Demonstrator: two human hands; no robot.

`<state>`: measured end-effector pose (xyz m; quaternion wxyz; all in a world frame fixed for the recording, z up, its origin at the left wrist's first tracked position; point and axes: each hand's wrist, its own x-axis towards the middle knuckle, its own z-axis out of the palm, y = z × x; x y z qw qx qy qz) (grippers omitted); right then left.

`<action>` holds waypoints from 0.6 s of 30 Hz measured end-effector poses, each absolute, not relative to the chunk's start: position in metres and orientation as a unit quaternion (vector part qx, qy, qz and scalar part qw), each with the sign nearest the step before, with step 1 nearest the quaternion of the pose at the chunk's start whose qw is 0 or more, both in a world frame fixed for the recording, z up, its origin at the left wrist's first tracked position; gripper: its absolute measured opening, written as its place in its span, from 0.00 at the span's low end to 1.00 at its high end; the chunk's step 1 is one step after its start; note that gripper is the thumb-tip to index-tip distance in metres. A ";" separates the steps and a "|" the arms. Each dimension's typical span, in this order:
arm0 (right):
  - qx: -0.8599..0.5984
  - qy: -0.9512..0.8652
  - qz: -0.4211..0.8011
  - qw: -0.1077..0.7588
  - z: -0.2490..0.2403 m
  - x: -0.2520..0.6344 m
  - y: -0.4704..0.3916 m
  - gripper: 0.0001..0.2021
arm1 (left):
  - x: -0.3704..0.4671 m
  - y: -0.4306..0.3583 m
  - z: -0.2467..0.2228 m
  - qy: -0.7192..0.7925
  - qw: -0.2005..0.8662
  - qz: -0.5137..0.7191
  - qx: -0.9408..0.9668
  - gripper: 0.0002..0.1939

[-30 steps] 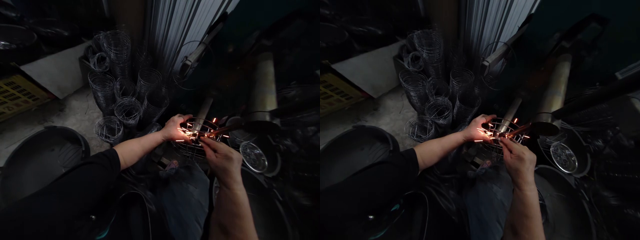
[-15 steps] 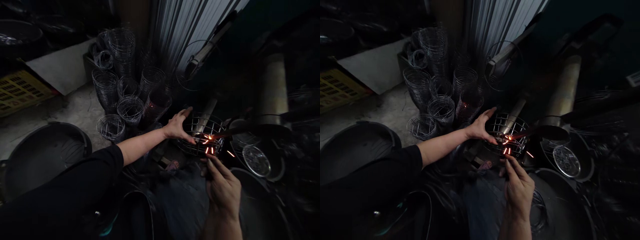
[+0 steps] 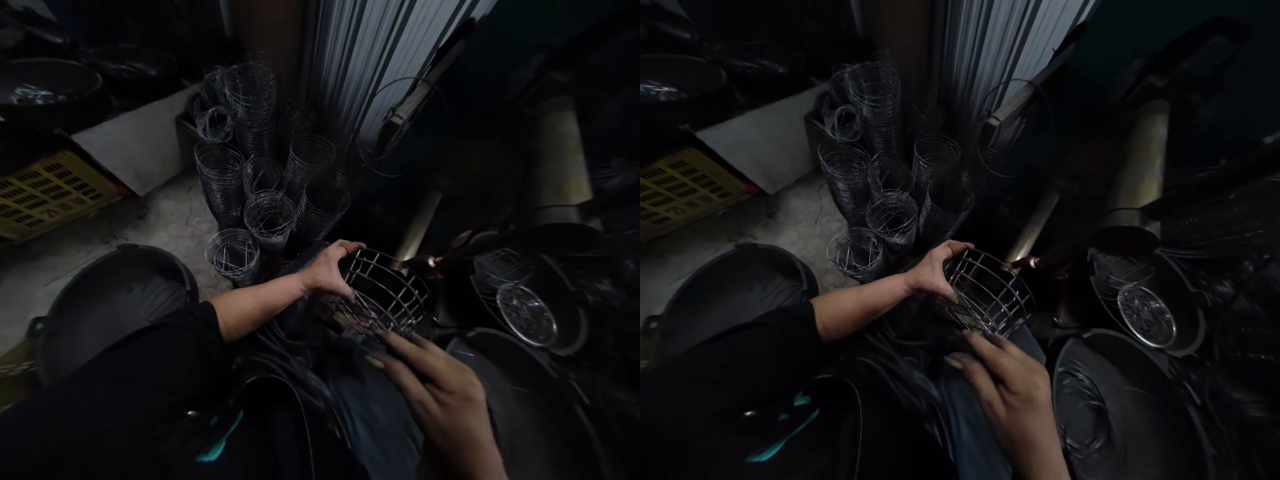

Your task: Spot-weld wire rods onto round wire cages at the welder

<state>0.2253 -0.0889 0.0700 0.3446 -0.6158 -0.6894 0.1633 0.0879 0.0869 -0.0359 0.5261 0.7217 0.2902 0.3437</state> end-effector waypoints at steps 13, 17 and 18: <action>-0.644 -0.759 -0.067 0.064 0.041 0.242 -0.080 0.16 | 0.099 0.054 -0.007 0.323 0.382 0.292 0.815 0.52; -0.610 -0.768 -0.118 0.156 0.032 0.252 -0.078 0.14 | 0.109 0.057 -0.006 0.317 0.387 0.295 0.814 0.51; -0.605 -0.766 -0.125 0.177 0.030 0.255 -0.077 0.13 | 0.112 0.058 -0.006 0.316 0.388 0.300 0.812 0.51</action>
